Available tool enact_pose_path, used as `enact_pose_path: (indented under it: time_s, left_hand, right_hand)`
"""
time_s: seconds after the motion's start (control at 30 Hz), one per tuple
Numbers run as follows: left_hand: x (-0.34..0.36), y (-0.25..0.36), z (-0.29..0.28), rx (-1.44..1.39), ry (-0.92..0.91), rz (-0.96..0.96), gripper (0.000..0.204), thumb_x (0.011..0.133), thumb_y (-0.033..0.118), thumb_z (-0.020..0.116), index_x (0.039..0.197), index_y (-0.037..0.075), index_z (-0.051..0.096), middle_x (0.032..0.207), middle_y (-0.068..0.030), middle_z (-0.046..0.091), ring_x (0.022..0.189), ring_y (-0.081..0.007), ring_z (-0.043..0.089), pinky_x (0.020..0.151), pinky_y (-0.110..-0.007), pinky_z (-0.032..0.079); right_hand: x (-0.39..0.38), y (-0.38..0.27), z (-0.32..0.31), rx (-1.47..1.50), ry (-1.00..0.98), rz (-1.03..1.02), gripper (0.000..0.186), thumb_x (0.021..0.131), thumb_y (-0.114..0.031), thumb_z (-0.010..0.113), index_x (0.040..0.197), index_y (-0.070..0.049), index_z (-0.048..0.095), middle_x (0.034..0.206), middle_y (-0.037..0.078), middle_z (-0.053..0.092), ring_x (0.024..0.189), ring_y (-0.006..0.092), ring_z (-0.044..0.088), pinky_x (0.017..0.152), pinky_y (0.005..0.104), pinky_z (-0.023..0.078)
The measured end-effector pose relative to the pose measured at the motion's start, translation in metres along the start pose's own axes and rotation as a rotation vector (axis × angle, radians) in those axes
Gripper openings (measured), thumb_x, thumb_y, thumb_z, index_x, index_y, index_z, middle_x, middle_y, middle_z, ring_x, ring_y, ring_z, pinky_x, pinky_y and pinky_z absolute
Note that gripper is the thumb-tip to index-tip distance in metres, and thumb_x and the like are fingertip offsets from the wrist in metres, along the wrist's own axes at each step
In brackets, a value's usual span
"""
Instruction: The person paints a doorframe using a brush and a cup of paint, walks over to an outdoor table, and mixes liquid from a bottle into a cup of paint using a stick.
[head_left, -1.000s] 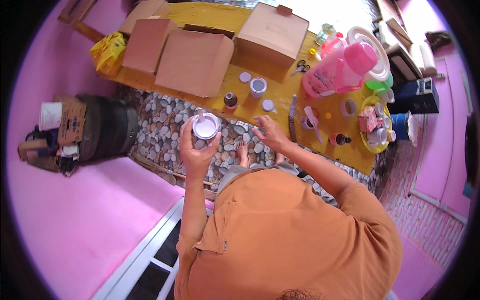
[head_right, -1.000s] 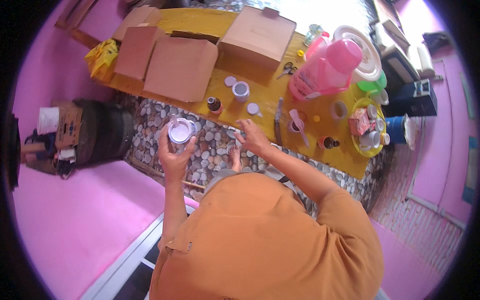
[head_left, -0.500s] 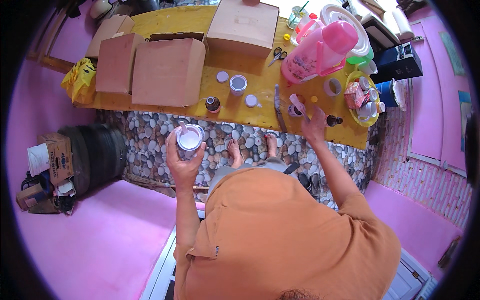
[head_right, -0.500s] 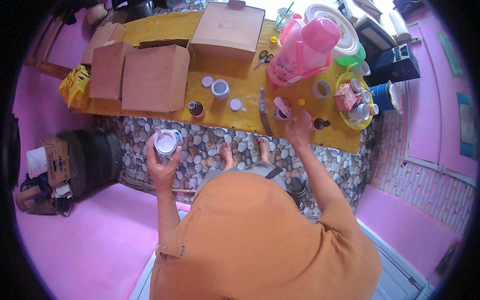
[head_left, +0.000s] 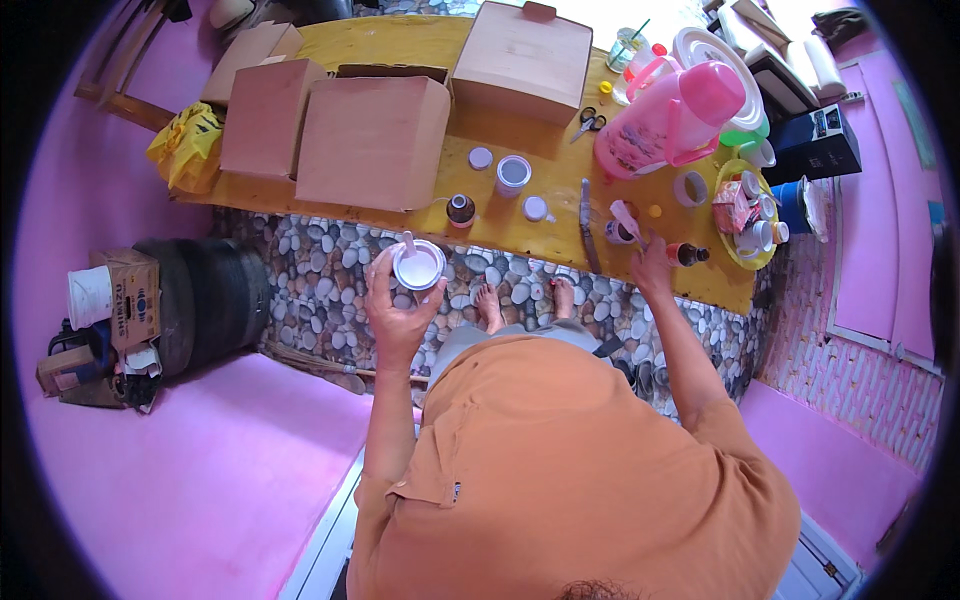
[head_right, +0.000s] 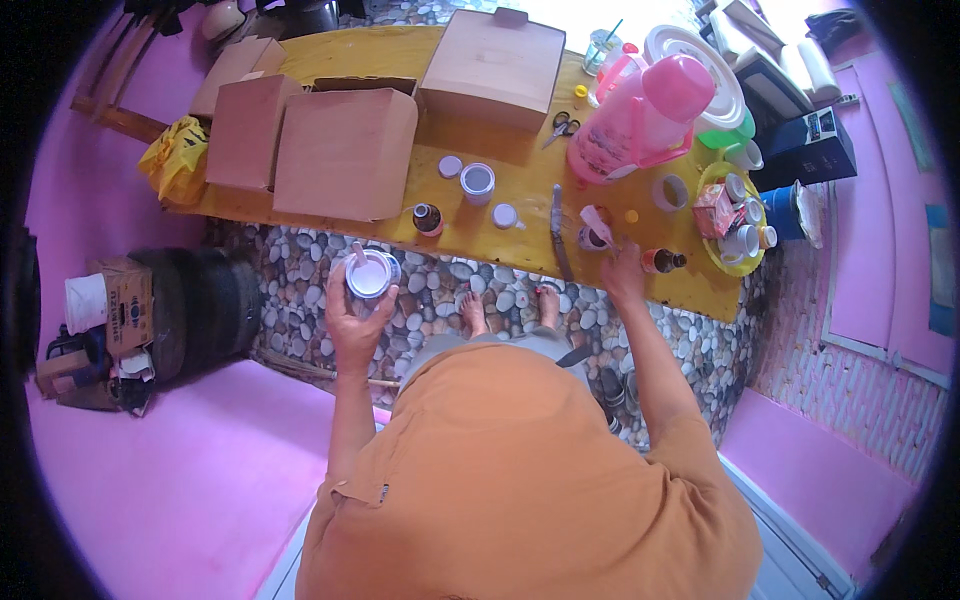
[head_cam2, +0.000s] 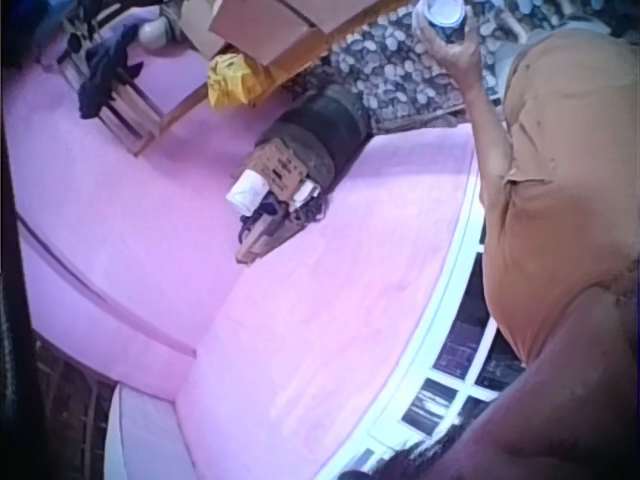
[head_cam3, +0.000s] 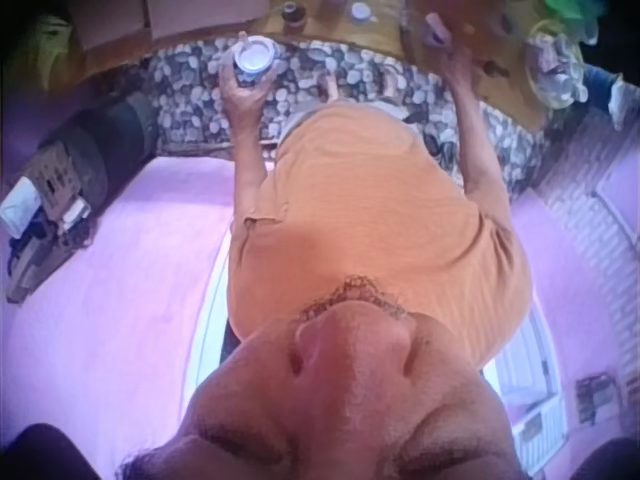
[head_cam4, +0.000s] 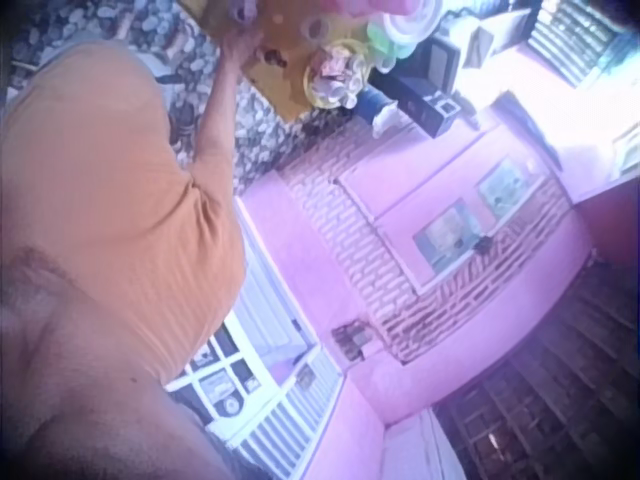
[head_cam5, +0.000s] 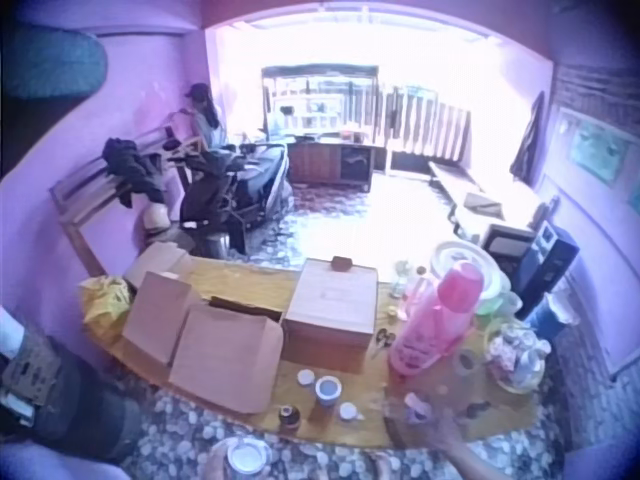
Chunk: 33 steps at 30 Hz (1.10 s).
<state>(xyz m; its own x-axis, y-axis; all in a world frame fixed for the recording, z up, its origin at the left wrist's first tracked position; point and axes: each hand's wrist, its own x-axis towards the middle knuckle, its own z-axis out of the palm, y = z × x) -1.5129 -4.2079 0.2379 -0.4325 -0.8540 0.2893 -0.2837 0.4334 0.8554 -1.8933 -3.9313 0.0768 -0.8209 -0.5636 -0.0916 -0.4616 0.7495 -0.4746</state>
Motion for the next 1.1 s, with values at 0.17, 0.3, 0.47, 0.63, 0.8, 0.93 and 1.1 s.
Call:
enact_pose_path:
  time_s: [0.17, 0.3, 0.47, 0.63, 0.8, 0.93, 1.1]
  left_hand:
    - [0.003, 0.000, -0.006, 0.035, -0.001, 0.018, 0.069, 0.072, 0.015, 0.090, 0.131, 0.001, 0.057, 0.126, -0.0172, 0.063, 0.114, -0.0335, 0.062, 0.099, -0.043, 0.050]
    - [0.003, 0.001, -0.013, 0.058, -0.030, 0.043, 0.070, 0.075, 0.012, 0.090, 0.135, -0.001, 0.055, 0.131, -0.0151, 0.058, 0.119, -0.0270, 0.059, 0.105, -0.039, 0.047]
    - [0.001, -0.001, -0.014, -0.019, -0.017, 0.017, 0.069, 0.075, 0.012, 0.089, 0.133, -0.001, 0.055, 0.129, -0.0154, 0.059, 0.119, -0.0277, 0.059, 0.104, -0.040, 0.046]
    - [-0.002, 0.001, -0.017, 0.023, -0.041, 0.027, 0.068, 0.076, 0.014, 0.089, 0.132, -0.001, 0.055, 0.128, -0.0146, 0.059, 0.118, -0.0274, 0.058, 0.105, -0.040, 0.045]
    - [-0.004, -0.001, -0.017, 0.037, -0.020, 0.015, 0.068, 0.072, 0.014, 0.090, 0.130, 0.000, 0.056, 0.126, -0.0190, 0.060, 0.114, -0.0354, 0.061, 0.099, -0.044, 0.049]
    - [-0.003, 0.000, -0.020, 0.080, -0.016, 0.014, 0.069, 0.072, 0.014, 0.090, 0.130, 0.001, 0.056, 0.127, -0.0181, 0.060, 0.115, -0.0345, 0.061, 0.100, -0.044, 0.048]
    - [0.003, -0.004, -0.017, 0.031, -0.040, -0.025, 0.069, 0.072, 0.014, 0.090, 0.131, 0.001, 0.056, 0.128, -0.0173, 0.059, 0.116, -0.0340, 0.059, 0.101, -0.043, 0.048]
  right_hand:
    - [-0.010, -0.007, -0.011, -0.109, 0.135, -0.086, 0.064, 0.087, -0.024, 0.063, 0.143, 0.001, 0.046, 0.132, 0.027, 0.055, 0.123, 0.0439, 0.056, 0.105, 0.0506, 0.043]
    - [-0.012, -0.045, -0.023, -0.171, 0.106, -0.081, 0.046, 0.087, -0.031, 0.069, 0.123, -0.005, 0.057, 0.115, 0.019, 0.060, 0.108, 0.0399, 0.061, 0.090, 0.0514, 0.047]
    - [-0.021, -0.181, -0.027, 0.079, -0.125, -0.268, 0.044, 0.089, -0.037, 0.076, 0.116, -0.007, 0.059, 0.092, 0.016, 0.064, 0.084, 0.0388, 0.066, 0.071, 0.0469, 0.052]
    - [-0.030, -0.291, 0.005, 0.297, -0.225, -0.340, 0.061, 0.086, -0.037, 0.079, 0.131, -0.005, 0.055, 0.100, 0.022, 0.071, 0.089, 0.0409, 0.070, 0.076, 0.0462, 0.055]
    - [-0.011, -0.315, 0.065, 0.337, -0.109, -0.444, 0.072, 0.084, -0.040, 0.082, 0.142, -0.010, 0.052, 0.076, 0.013, 0.064, 0.071, 0.0319, 0.069, 0.064, 0.0437, 0.054]
    - [-0.006, -0.315, 0.084, 0.385, -0.144, -0.431, 0.053, 0.086, -0.037, 0.078, 0.129, -0.011, 0.061, 0.087, 0.015, 0.070, 0.079, 0.0347, 0.071, 0.071, 0.0448, 0.055]
    - [-0.001, -0.315, 0.084, 0.405, -0.150, -0.426, 0.037, 0.089, -0.035, 0.074, 0.116, -0.012, 0.066, 0.094, 0.015, 0.072, 0.086, 0.0359, 0.071, 0.075, 0.0455, 0.056]
